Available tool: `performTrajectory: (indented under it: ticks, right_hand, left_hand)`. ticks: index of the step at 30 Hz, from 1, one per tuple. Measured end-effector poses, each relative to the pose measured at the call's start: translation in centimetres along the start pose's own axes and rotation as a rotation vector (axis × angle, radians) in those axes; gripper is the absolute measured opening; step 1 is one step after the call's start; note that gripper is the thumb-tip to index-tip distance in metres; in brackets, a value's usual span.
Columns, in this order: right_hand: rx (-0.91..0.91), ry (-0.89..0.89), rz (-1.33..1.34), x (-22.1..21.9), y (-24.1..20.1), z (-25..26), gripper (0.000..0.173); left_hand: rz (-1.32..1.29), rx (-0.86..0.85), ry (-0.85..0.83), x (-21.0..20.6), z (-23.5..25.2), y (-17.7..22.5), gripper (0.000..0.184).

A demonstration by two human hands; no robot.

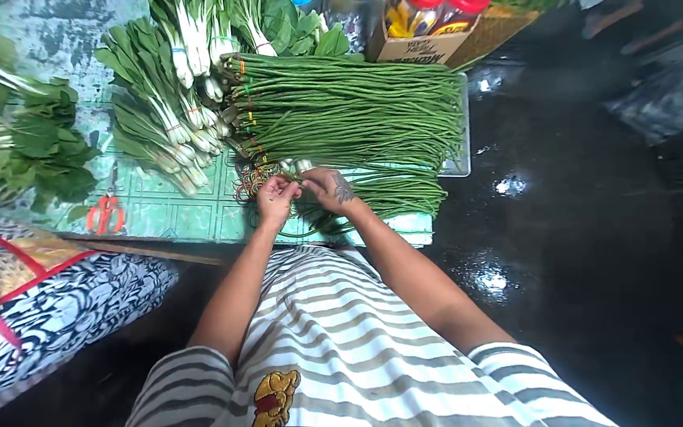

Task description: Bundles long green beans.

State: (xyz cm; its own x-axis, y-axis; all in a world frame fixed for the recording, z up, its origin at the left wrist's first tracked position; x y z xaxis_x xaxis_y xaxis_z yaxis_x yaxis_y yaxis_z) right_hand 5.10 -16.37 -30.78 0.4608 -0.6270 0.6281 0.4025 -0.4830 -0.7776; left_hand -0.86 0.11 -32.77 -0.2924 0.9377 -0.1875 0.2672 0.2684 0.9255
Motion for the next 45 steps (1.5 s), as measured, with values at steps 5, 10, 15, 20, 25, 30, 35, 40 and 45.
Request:
performTrajectory:
  ticks: [5,10,15,20,25,30,35,40,45]
  right_hand:
    - [0.018,0.042,-0.019,0.0,-0.4,-0.1,0.027]
    - [0.02,0.053,-0.035,-0.1,-0.5,-0.5,0.027]
    - [-0.015,0.12,0.038,-0.1,-1.0,-0.7,0.027]
    - [0.05,0.119,-0.064,-0.5,-1.9,-0.5,0.024]
    - [0.02,-0.105,-0.106,0.0,-2.0,-0.4,0.03]
    - [-0.181,0.007,-0.322,0.9,2.8,2.5,0.03]
    - [0.163,-0.059,-0.638,-1.3,2.8,6.3,0.024]
    - [0.255,-0.071,-0.591,-2.2,2.6,6.1,0.023]
    - [0.038,0.086,0.037,-1.1,0.4,3.4,0.016]
  left_hand:
    - [-0.017,-0.022,0.078,0.0,-0.4,0.8,0.015]
    - [-0.065,-0.014,0.06,-0.1,-0.5,0.8,0.022]
    - [-0.06,0.022,0.124,-1.3,-1.2,0.2,0.013]
    - [0.0,0.012,0.087,-1.7,-1.3,-0.3,0.011]
    - [0.037,-0.029,0.134,-1.9,-1.2,-1.5,0.016]
    - [-0.335,0.231,0.214,-2.4,-1.7,-2.8,0.022]
    - [-0.47,0.314,0.243,-2.3,-1.6,-2.8,0.021]
    - [-0.301,0.291,0.268,-2.5,-0.7,-2.9,0.021]
    - [-0.069,0.117,0.297,-3.5,0.2,-3.3,0.027]
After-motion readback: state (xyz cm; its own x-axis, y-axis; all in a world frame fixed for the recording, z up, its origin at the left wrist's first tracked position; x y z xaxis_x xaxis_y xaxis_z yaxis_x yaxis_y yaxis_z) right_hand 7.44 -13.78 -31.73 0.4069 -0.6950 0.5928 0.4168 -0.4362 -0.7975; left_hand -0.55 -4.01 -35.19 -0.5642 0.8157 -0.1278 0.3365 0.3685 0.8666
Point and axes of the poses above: each hand's wrist, its own z-axis towards the middle knuckle, its own x-axis out of the back of the hand, y = z × x, the point moved 1 cm from there along z, towards the middle knuckle, and after that the axes turned 7 degrees about x, right-handed, at the moved point
